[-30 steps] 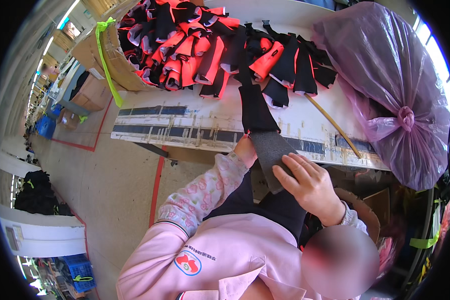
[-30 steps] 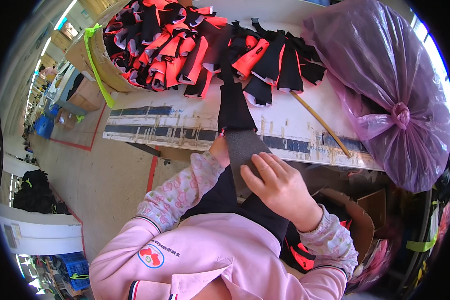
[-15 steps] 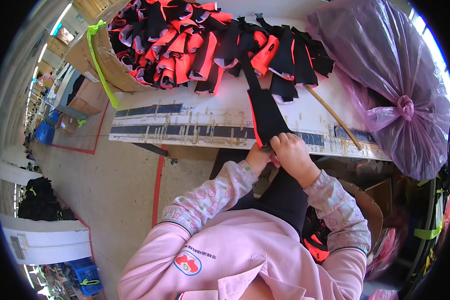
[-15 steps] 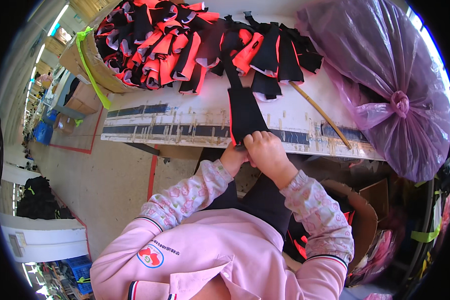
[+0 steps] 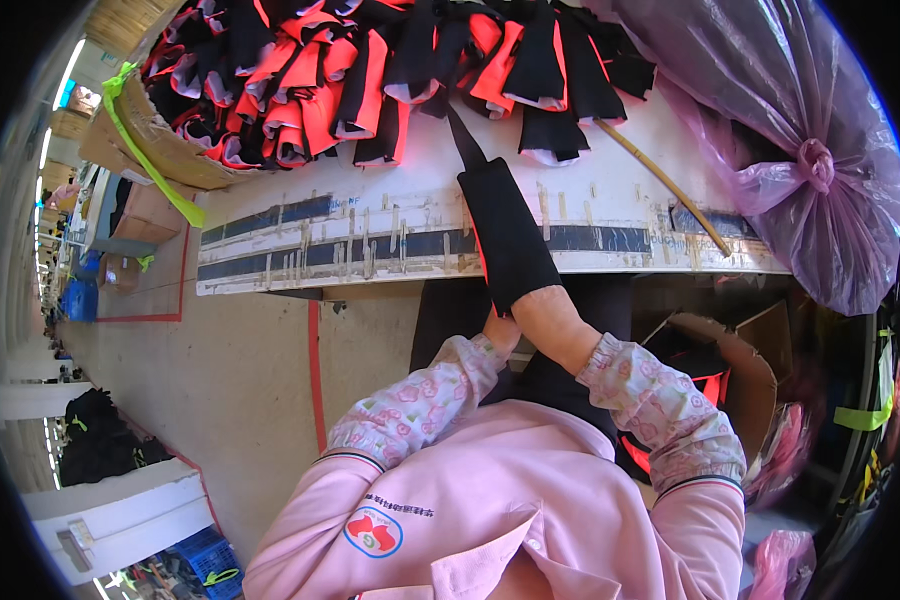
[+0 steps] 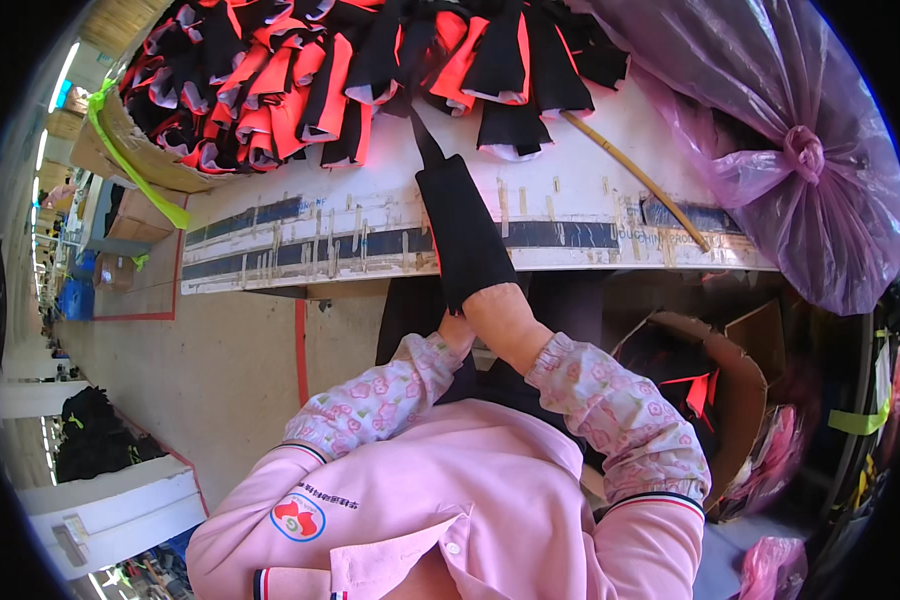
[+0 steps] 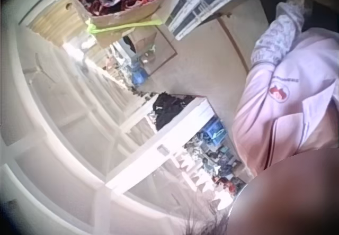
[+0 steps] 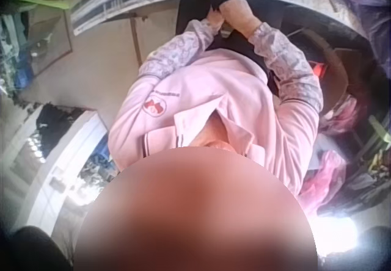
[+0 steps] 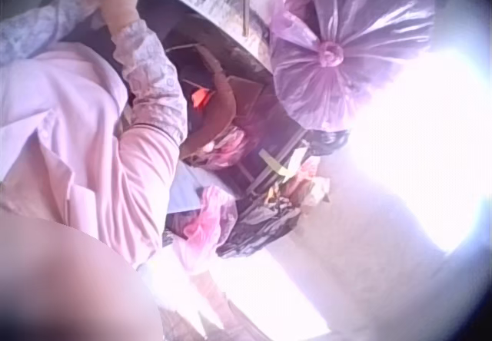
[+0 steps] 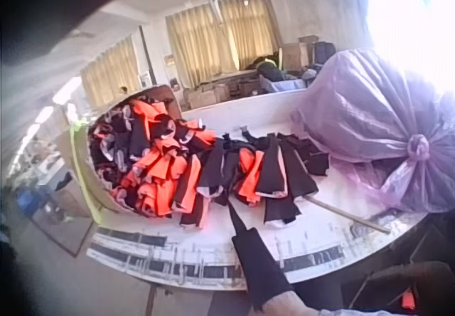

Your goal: Manually turning inside out fabric components for life jackets or safety vests using a wooden rod.

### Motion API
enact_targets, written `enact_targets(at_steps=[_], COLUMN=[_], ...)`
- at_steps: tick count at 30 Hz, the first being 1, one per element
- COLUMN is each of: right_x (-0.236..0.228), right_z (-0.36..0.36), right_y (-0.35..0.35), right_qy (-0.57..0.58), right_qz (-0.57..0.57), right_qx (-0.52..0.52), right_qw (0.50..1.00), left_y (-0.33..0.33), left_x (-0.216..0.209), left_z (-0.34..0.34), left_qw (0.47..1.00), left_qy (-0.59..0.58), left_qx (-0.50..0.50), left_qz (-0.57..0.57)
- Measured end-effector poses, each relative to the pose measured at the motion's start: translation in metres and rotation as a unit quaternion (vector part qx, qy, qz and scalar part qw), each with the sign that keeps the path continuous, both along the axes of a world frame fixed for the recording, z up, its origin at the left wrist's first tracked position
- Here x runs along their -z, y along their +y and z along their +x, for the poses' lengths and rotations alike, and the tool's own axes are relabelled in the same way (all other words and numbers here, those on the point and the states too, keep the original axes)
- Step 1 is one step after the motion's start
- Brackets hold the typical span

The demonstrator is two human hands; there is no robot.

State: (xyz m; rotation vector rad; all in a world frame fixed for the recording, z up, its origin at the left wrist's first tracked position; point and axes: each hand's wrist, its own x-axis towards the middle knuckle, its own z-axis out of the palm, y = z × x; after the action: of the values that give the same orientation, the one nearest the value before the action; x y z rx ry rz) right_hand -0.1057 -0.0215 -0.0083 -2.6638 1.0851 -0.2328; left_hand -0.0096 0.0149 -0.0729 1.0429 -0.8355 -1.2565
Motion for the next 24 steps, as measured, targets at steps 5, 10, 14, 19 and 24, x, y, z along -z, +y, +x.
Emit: enact_targets(at_steps=[5,10,14,19,24], right_x=[-0.018,-0.024,-0.022,-0.018,-0.016], right_z=[0.012,0.025,0.034,0.032,0.007], right_y=[-0.010,-0.035,-0.042,-0.039,-0.036], right_qy=[-0.018,0.049,0.088,0.139,0.196], right_qz=[0.076,0.178,0.208,0.236,0.229], right_qx=[0.045,0.082,0.107,0.066,-0.069], right_qw=[0.996,0.980,0.968,0.959,0.951], left_y=[0.002,-0.009,-0.013,0.001,0.004], left_x=[0.010,-0.034,-0.036,-0.035,-0.012], left_z=[0.003,0.005,0.007,0.020,0.012], left_qw=[0.996,0.991,0.996,0.972,0.978], left_qy=[-0.085,-0.125,-0.055,0.160,0.168], left_qx=[0.004,0.049,0.047,0.029,0.074], left_qz=[0.012,0.024,0.047,0.172,0.103])
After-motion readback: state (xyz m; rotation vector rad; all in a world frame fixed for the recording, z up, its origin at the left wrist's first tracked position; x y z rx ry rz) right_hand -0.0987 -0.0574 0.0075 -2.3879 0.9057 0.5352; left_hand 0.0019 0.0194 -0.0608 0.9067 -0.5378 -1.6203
